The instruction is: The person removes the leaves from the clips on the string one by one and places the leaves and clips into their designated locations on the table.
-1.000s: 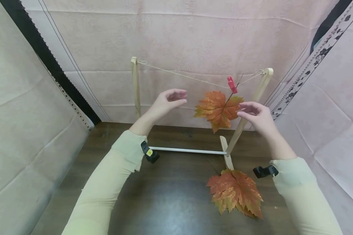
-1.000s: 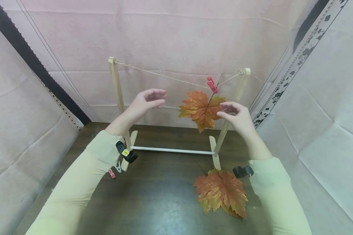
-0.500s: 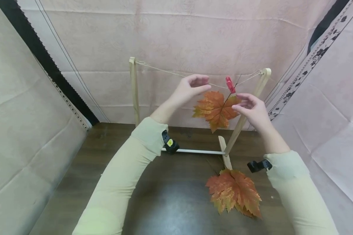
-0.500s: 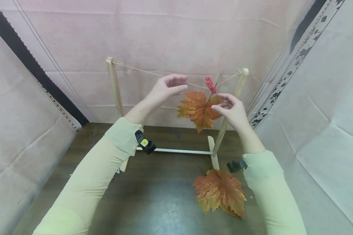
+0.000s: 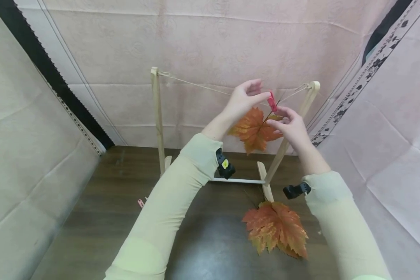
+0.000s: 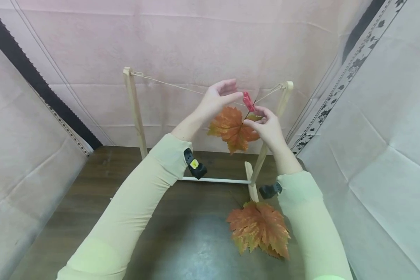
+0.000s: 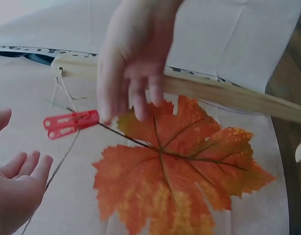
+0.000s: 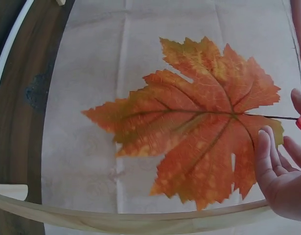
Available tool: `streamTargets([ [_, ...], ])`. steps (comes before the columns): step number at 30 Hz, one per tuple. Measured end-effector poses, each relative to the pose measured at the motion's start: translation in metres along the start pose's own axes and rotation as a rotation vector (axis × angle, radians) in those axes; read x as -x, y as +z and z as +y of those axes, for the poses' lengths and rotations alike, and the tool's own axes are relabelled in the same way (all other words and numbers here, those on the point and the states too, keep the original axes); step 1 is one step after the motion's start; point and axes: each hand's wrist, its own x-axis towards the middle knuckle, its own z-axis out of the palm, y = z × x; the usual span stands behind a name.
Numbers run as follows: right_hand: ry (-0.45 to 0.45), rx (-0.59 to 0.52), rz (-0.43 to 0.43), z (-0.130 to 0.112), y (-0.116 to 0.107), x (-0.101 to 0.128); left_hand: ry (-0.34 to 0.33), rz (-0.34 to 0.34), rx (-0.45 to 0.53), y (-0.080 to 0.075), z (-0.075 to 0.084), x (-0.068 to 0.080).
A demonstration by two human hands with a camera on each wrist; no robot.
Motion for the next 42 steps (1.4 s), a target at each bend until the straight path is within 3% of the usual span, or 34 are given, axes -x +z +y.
streamTargets([
  [7, 0.039, 0.063, 0.002, 0.003, 0.005, -0.002, -0.039, -0.035, -0.075, 0.014, 0.003, -0.004],
  [15, -0.017, 0.110, 0.018, 0.004, 0.008, -0.007, -0.062, -0.011, -0.144, 0.021, 0.003, -0.005],
  [24, -0.070, 0.141, 0.011, 0.007, 0.008, -0.008, 0.016, 0.011, -0.184, 0.026, 0.002, -0.007],
  [42, -0.067, 0.197, -0.033, 0.004, 0.003, -0.004, 0.028, 0.036, -0.204, 0.026, 0.000, -0.005],
])
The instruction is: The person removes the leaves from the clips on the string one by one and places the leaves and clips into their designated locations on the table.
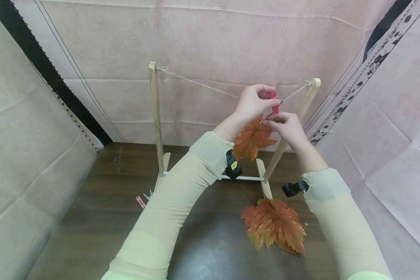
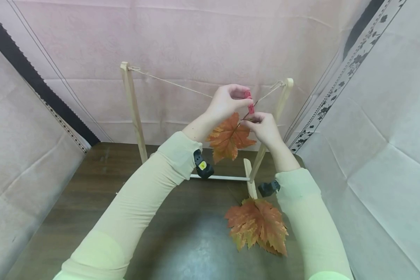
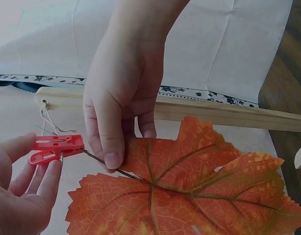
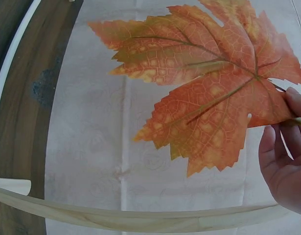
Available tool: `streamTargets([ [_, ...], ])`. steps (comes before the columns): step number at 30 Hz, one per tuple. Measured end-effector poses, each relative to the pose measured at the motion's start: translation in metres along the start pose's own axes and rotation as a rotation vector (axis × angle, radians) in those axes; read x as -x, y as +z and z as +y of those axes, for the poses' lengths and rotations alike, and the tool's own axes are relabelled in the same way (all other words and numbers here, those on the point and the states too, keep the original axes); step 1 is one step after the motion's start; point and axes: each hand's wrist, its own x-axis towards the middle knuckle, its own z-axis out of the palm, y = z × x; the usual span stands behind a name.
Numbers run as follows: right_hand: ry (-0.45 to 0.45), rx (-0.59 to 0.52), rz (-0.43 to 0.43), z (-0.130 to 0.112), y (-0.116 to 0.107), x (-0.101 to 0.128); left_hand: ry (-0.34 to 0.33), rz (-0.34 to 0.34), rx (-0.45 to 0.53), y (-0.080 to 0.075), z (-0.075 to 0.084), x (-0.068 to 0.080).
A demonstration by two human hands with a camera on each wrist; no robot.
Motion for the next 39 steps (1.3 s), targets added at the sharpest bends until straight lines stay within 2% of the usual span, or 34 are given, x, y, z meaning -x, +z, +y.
streamTargets([
  [16, -0.008, -0.030, -0.028, -0.0029, -0.0018, 0.0053, -0.008, 0.006, 0.017, -0.0031, -0.0040, -0.0016],
  [25, 0.006, -0.060, -0.014, 0.0000, -0.0013, 0.0060, -0.018, -0.017, 0.024, -0.0041, -0.0070, -0.0018],
  [33, 0.017, -0.079, -0.022, 0.0010, -0.0027, 0.0067, -0.031, -0.009, 0.081, -0.0072, -0.0087, 0.0007],
  [39, 0.004, -0.083, 0.015, 0.0024, -0.0040, 0.0045, 0.003, 0.001, 0.087, -0.0089, -0.0043, 0.0013],
])
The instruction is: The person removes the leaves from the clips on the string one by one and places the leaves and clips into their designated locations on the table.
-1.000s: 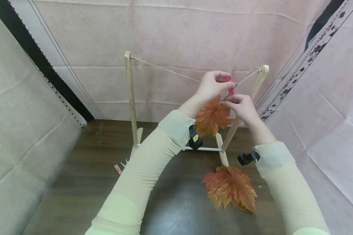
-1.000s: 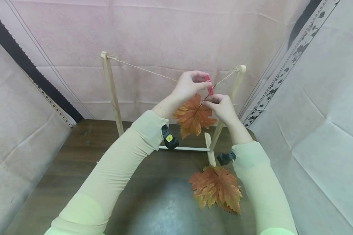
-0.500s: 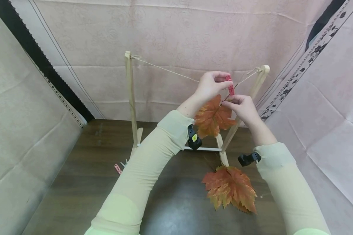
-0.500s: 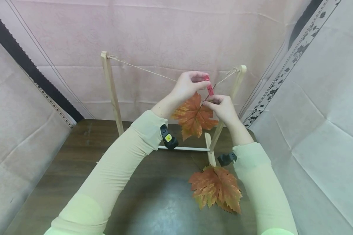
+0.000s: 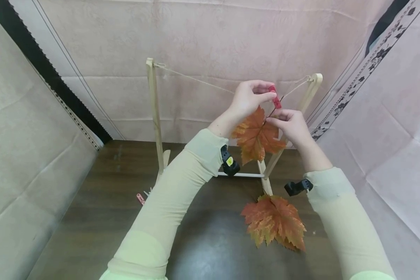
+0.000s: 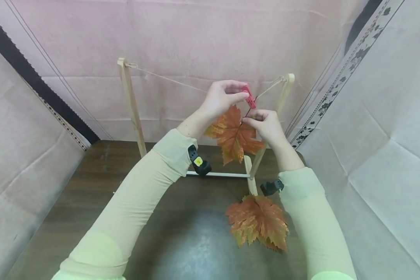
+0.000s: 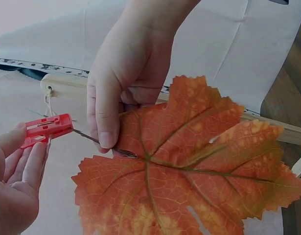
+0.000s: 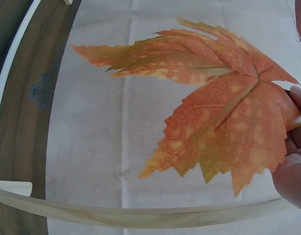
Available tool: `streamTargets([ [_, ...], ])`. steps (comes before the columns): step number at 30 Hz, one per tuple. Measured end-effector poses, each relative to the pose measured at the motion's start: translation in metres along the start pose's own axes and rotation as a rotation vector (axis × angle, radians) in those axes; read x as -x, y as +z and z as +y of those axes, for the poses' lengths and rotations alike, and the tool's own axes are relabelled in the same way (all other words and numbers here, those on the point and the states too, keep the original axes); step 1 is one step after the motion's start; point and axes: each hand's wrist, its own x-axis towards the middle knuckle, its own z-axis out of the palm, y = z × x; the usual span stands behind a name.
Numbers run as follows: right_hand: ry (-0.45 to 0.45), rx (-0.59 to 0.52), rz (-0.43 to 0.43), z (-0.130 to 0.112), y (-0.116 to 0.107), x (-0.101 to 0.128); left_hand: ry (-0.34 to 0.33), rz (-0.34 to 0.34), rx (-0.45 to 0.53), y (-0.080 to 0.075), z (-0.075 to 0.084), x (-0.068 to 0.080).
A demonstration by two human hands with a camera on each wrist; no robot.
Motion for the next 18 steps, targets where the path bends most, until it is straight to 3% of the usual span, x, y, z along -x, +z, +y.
streamTargets([
  [10, -0.012, 0.087, -0.043, -0.002, 0.003, 0.003, 0.089, 0.034, 0.068, -0.006, 0.005, 0.001],
  [18, -0.024, 0.111, -0.066, -0.002, 0.008, 0.003, 0.080, 0.058, 0.057, -0.018, 0.009, 0.002],
])
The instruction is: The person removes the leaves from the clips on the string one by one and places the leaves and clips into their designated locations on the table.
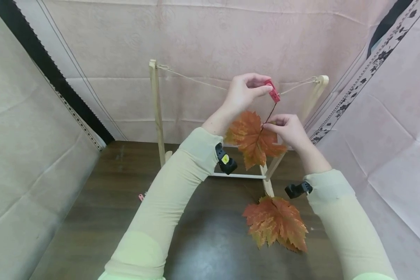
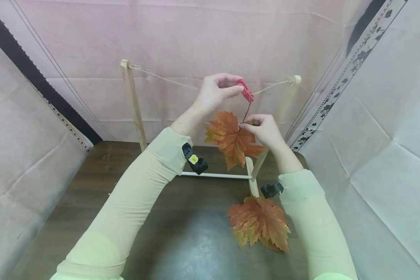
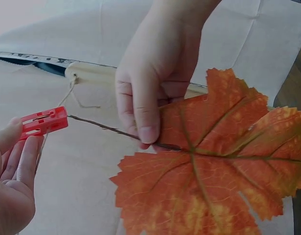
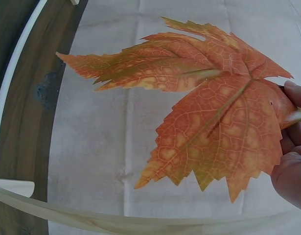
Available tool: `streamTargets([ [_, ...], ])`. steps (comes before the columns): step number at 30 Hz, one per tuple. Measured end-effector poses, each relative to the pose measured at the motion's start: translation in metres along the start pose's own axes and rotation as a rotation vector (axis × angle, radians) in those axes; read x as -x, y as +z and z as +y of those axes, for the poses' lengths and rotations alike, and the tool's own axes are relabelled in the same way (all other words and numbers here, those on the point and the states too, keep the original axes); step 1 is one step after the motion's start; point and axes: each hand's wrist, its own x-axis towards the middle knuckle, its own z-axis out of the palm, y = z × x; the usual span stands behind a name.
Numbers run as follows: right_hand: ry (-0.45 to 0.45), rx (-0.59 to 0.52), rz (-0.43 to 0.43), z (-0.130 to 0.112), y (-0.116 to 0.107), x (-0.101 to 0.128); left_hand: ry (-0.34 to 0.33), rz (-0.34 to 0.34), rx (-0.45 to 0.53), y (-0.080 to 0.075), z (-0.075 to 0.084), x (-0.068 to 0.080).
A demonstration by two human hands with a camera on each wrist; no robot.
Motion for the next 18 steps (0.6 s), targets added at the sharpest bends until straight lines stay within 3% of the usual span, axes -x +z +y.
streamTargets([
  [12, 0.020, 0.008, -0.027, 0.000, 0.006, -0.001, 0.042, 0.033, 0.083, -0.018, 0.009, 0.002],
  [18, 0.026, 0.029, -0.044, 0.002, 0.009, 0.000, 0.051, 0.083, 0.162, -0.034, 0.012, 0.006],
])
